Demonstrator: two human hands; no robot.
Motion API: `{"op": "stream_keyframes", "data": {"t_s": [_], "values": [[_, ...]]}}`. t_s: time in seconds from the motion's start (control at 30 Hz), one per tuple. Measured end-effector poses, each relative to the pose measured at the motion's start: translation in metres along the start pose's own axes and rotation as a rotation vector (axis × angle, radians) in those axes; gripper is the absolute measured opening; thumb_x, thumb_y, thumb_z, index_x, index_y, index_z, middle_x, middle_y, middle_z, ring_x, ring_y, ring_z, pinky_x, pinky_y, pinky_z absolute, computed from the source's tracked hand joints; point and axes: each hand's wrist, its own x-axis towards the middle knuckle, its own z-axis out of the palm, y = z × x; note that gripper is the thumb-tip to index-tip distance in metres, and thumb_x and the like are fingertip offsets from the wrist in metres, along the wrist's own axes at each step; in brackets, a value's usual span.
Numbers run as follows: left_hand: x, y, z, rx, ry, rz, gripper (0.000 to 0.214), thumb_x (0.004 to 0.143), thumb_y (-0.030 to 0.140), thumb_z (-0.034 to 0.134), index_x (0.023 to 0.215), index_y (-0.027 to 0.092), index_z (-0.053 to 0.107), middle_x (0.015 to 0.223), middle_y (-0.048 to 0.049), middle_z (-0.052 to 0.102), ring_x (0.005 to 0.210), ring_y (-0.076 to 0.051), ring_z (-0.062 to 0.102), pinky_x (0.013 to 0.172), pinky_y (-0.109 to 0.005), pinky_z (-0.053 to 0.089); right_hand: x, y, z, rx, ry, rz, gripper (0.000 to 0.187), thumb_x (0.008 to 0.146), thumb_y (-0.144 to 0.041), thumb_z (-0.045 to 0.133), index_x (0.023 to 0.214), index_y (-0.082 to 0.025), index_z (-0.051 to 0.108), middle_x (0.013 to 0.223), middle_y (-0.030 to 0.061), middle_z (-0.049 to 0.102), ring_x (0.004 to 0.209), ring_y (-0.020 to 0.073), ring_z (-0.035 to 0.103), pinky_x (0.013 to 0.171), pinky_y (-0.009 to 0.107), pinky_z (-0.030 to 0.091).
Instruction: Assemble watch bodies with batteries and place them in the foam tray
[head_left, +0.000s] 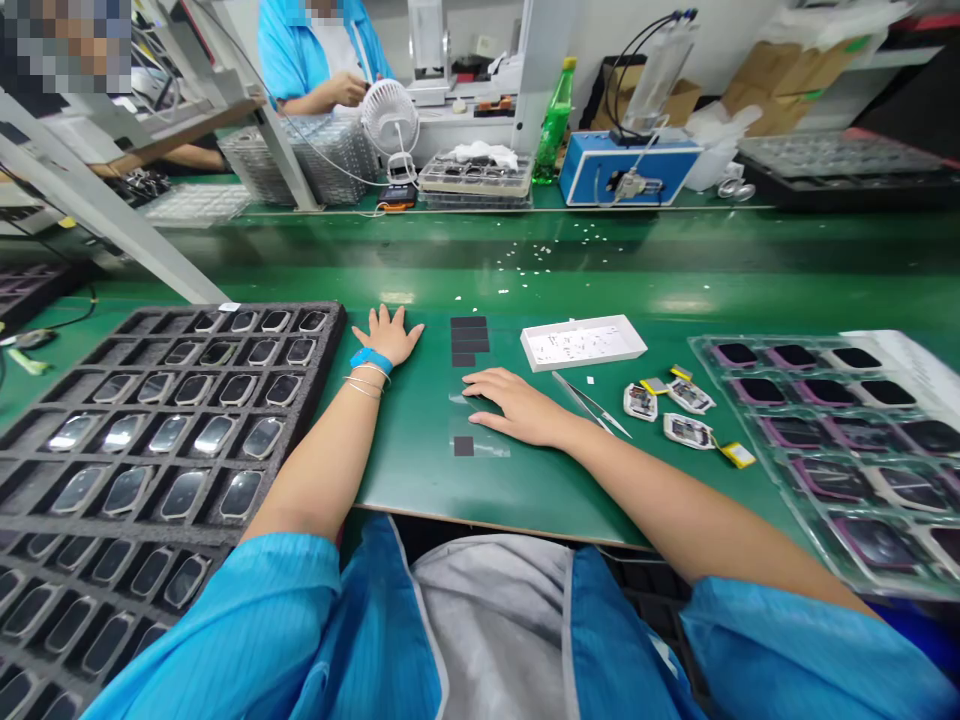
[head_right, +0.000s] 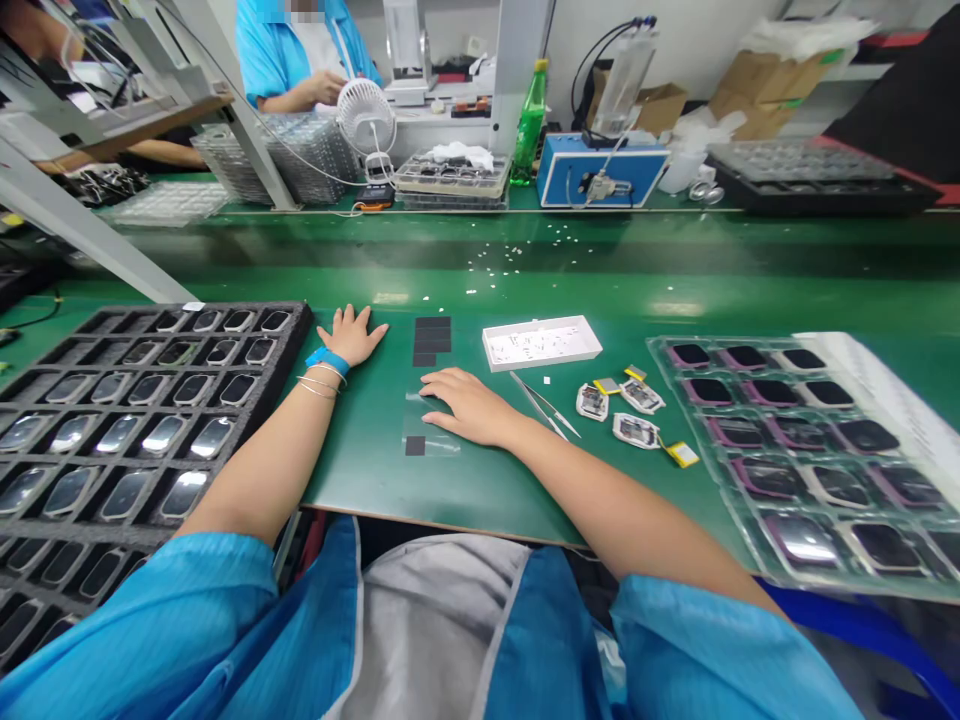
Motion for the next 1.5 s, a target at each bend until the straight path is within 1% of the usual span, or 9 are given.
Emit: {"op": "stream_keyframes", "data": {"t_s": [0.1, 0.27, 0.43, 0.53, 0.8, 0.97, 1.1, 1.33, 1.5], "values": [[0.0, 0.002, -0.001, -0.051, 0.13, 0.065, 0.063, 0.097, 0.045, 0.052, 0.153, 0.018, 0.049, 0.171, -0.0164, 0.023, 0.162, -0.037, 0.013, 0.125, -0.07, 0.015, 0.0, -0.003, -0.002, -0.01, -0.021, 0.016, 0.04, 0.097, -0.041, 0.062, 0.128, -0.016, 0.069, 0.145, 0.0165, 0.061, 0.141, 0.0345, 0.05, 0.117, 0.058, 0.043], [-0.009, 0.018, 0.003, -0.136, 0.433, 0.403, 0.044, 0.092, 0.025, 0.053, 0.134, 0.019, 0.065, 0.167, -0.015, 0.036, 0.161, -0.035, 0.018, 0.128, -0.068, 0.01, 0.0, -0.003, -0.002, -0.032, -0.027, 0.014, 0.042, 0.097, -0.04, 0.063, 0.129, -0.012, 0.068, 0.145, 0.0184, 0.06, 0.141, 0.0345, 0.05, 0.118, 0.057, 0.042], [-0.017, 0.033, 0.021, -0.069, 0.347, 0.761, 0.034, 0.092, 0.016, 0.05, 0.118, 0.017, 0.072, 0.155, -0.0166, 0.053, 0.156, -0.034, 0.033, 0.128, -0.069, 0.011, 0.001, 0.001, 0.001, -0.03, 0.003, 0.0, 0.04, 0.096, -0.04, 0.064, 0.128, -0.015, 0.069, 0.144, 0.0174, 0.061, 0.139, 0.0339, 0.051, 0.117, 0.058, 0.044], [-0.018, 0.036, 0.027, -0.004, 0.301, 0.838, 0.034, 0.094, 0.014, 0.047, 0.115, 0.015, 0.074, 0.149, -0.018, 0.058, 0.153, -0.033, 0.038, 0.129, -0.067, 0.015, 0.001, 0.002, 0.002, -0.033, 0.012, -0.011, 0.039, 0.097, -0.04, 0.063, 0.127, -0.017, 0.069, 0.144, 0.0169, 0.061, 0.138, 0.0338, 0.052, 0.116, 0.059, 0.044], [-0.011, 0.034, 0.03, -0.028, 0.277, 0.766, 0.03, 0.093, 0.014, 0.052, 0.113, 0.017, 0.076, 0.138, -0.0152, 0.067, 0.147, -0.032, 0.046, 0.128, -0.06, 0.025, 0.001, 0.002, 0.002, -0.026, 0.027, -0.005, 0.039, 0.097, -0.042, 0.061, 0.127, -0.018, 0.069, 0.143, 0.0156, 0.062, 0.137, 0.0339, 0.053, 0.115, 0.059, 0.045], [0.003, 0.028, 0.032, -0.21, 0.172, 0.623, 0.028, 0.092, 0.017, 0.059, 0.114, 0.015, 0.076, 0.13, -0.0138, 0.071, 0.129, -0.028, 0.062, 0.118, -0.046, 0.044, 0.002, 0.001, 0.001, -0.013, 0.021, 0.001, 0.04, 0.097, -0.044, 0.06, 0.127, -0.019, 0.069, 0.142, 0.0152, 0.063, 0.138, 0.034, 0.052, 0.116, 0.06, 0.043], [0.009, 0.019, 0.03, -0.394, 0.143, 0.593, 0.022, 0.088, 0.016, 0.063, 0.105, 0.019, 0.078, 0.125, -0.0093, 0.074, 0.124, -0.025, 0.065, 0.116, -0.044, 0.046, 0.001, 0.0, 0.0, -0.013, 0.021, 0.013, 0.039, 0.097, -0.043, 0.06, 0.127, -0.02, 0.069, 0.144, 0.0149, 0.062, 0.139, 0.0337, 0.051, 0.117, 0.059, 0.043], [0.016, 0.01, 0.024, -1.079, 0.076, 0.348, 0.009, 0.081, 0.022, 0.071, 0.088, 0.017, 0.075, 0.091, -0.0072, 0.079, 0.088, -0.02, 0.074, 0.094, -0.036, 0.057, 0.001, 0.0, -0.001, -0.008, 0.005, 0.01, 0.04, 0.097, -0.044, 0.06, 0.126, -0.019, 0.069, 0.143, 0.0161, 0.062, 0.139, 0.0342, 0.052, 0.116, 0.06, 0.044], [0.024, -0.003, 0.016, -1.55, 0.009, 0.137, 0.022, 0.075, 0.03, 0.076, 0.093, 0.019, 0.07, 0.087, -0.0048, 0.077, 0.079, -0.016, 0.073, 0.091, -0.034, 0.057, 0.0, 0.0, -0.001, -0.002, 0.001, 0.009, 0.041, 0.097, -0.045, 0.059, 0.128, -0.02, 0.069, 0.145, 0.0155, 0.061, 0.14, 0.0348, 0.051, 0.117, 0.062, 0.042]]}}
